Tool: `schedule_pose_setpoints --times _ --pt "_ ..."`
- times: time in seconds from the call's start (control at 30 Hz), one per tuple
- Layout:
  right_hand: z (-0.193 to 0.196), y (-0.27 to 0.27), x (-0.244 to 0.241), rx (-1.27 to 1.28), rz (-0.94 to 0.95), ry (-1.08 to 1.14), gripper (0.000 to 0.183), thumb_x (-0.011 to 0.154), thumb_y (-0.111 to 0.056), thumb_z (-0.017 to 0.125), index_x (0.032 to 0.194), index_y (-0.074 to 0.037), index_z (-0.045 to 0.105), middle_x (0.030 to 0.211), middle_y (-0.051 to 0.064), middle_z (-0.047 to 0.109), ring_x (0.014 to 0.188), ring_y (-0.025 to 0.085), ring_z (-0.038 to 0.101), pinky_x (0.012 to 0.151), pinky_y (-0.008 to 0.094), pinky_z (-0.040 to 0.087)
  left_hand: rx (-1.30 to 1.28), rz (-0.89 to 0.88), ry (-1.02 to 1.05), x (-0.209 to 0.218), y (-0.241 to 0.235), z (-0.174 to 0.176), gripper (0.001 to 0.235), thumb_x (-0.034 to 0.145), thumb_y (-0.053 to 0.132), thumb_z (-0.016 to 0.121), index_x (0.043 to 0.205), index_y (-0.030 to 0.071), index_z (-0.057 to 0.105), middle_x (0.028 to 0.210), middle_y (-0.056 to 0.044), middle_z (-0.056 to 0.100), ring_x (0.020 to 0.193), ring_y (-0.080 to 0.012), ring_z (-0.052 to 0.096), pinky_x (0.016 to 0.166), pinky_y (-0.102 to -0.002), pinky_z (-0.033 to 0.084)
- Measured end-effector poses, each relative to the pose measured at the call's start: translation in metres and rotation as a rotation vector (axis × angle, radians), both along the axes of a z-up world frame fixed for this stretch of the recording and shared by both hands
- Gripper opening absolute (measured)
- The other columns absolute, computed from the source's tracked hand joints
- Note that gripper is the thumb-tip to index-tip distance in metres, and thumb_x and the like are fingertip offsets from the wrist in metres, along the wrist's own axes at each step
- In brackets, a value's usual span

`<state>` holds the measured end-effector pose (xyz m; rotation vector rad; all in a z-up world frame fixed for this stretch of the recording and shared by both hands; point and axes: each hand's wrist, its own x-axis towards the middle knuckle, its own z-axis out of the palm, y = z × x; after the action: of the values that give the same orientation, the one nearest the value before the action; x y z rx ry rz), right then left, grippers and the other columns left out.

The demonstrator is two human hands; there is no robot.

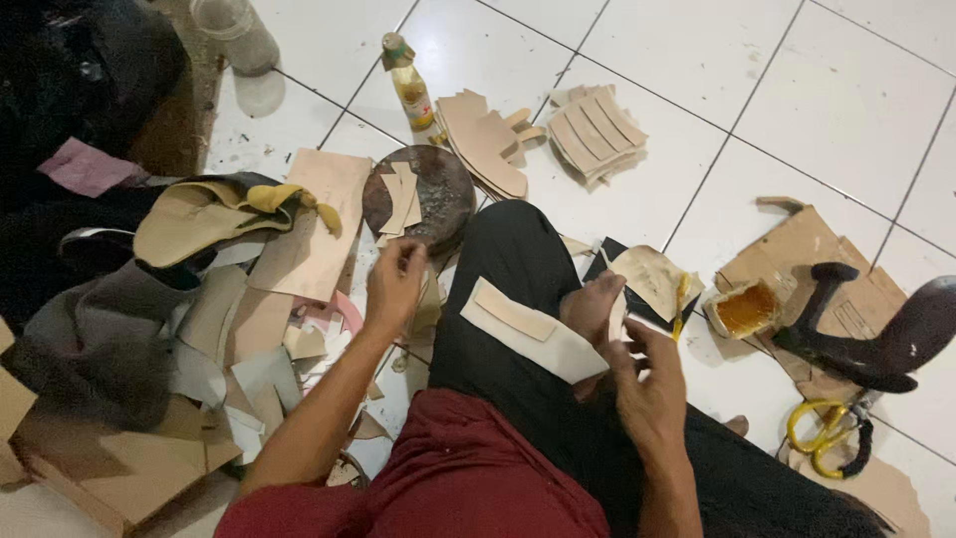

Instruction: The person sits on the floor and uses yellow-handled scissors to cut a stack of beige material into smaller, uniform pieces. They trim the edges of the material and separate the cut pieces, placing them on the floor.

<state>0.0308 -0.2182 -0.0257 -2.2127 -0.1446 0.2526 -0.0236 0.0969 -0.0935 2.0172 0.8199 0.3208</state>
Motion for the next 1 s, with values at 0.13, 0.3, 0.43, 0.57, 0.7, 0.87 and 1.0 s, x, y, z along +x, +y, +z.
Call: schedule_pose_setpoints --times 0.13,0.3,0.43,0.57,0.7,0.87,1.0 --pt "-0.001 -0.012 -0.007 0.014 -0.083 0.003 0.028 0.088 -0.018 0.053 0.112 -0.004 0.059 0.107 0.011 0.062 0.096 0.02 0.058 0.084 0.031 0.044 0.296 0.006 -0.035 0.024 0.044 -0.038 0.035 0.091 0.028 0.048 0.111 0.002 0.059 0.1 -0.018 0.054 0.09 -0.0342 0.055 0.079 -0.044 0.041" --pt "-0.002 -0.027 -0.02 0.023 -0.175 0.158 0.027 0.091 -0.024 0.051 0.111 -0.009 0.061 0.1 0.007 0.065 0.095 0.014 0.057 0.093 0.024 0.036 0.661 -0.008 0.23 0.035 0.066 -0.066 0.018 0.079 0.021 0.065 0.095 0.013 0.061 0.093 -0.014 0.056 0.089 -0.037 0.051 0.073 -0.048 0.039" --pt "-0.004 -0.029 -0.022 0.082 -0.176 0.115 0.024 0.093 -0.018 0.051 0.111 -0.006 0.061 0.098 0.009 0.064 0.089 0.015 0.059 0.084 0.025 0.042 0.793 -0.01 0.145 0.035 0.07 -0.065 0.02 0.072 0.021 0.073 0.088 0.016 0.062 0.082 -0.011 0.056 0.082 -0.0358 0.05 0.071 -0.047 0.037" --pt "0.0 -0.027 -0.021 0.106 -0.18 0.128 0.024 0.092 -0.019 0.051 0.11 -0.006 0.06 0.098 0.01 0.064 0.091 0.015 0.059 0.087 0.025 0.042 0.743 0.005 0.179 0.034 0.081 -0.068 0.012 0.074 0.024 0.07 0.082 0.016 0.064 0.075 -0.01 0.064 0.075 -0.0367 0.058 0.071 -0.048 0.035" --pt "0.001 -0.026 -0.023 0.172 -0.16 0.118 0.022 0.093 -0.015 0.049 0.109 -0.005 0.06 0.094 0.01 0.065 0.089 0.014 0.06 0.089 0.023 0.041 0.317 0.011 -0.082 0.028 0.068 -0.029 0.017 0.086 0.026 0.065 0.09 0.009 0.065 0.08 -0.01 0.067 0.073 -0.0295 0.062 0.062 -0.043 0.043" --pt "-0.001 -0.018 -0.024 0.284 -0.12 0.187 0.025 0.092 -0.016 0.048 0.111 -0.004 0.057 0.097 0.01 0.066 0.086 0.016 0.064 0.082 0.025 0.048 -0.163 -0.288 -0.197 0.009 0.006 0.044 0.01 0.085 0.014 0.064 0.093 0.009 0.066 0.085 0.0 0.065 0.078 -0.0076 0.057 0.071 -0.022 0.045" --pt "0.014 0.006 -0.026 0.521 0.012 0.419 0.05 0.079 -0.002 0.054 0.127 -0.003 0.041 0.111 0.02 0.056 0.083 0.021 0.06 0.069 0.031 0.052 -0.329 -0.722 -0.092 -0.006 -0.047 0.066 0.01 0.082 0.01 0.063 0.089 0.009 0.068 0.085 0.0 0.069 0.078 -0.0087 0.06 0.074 -0.023 0.047"
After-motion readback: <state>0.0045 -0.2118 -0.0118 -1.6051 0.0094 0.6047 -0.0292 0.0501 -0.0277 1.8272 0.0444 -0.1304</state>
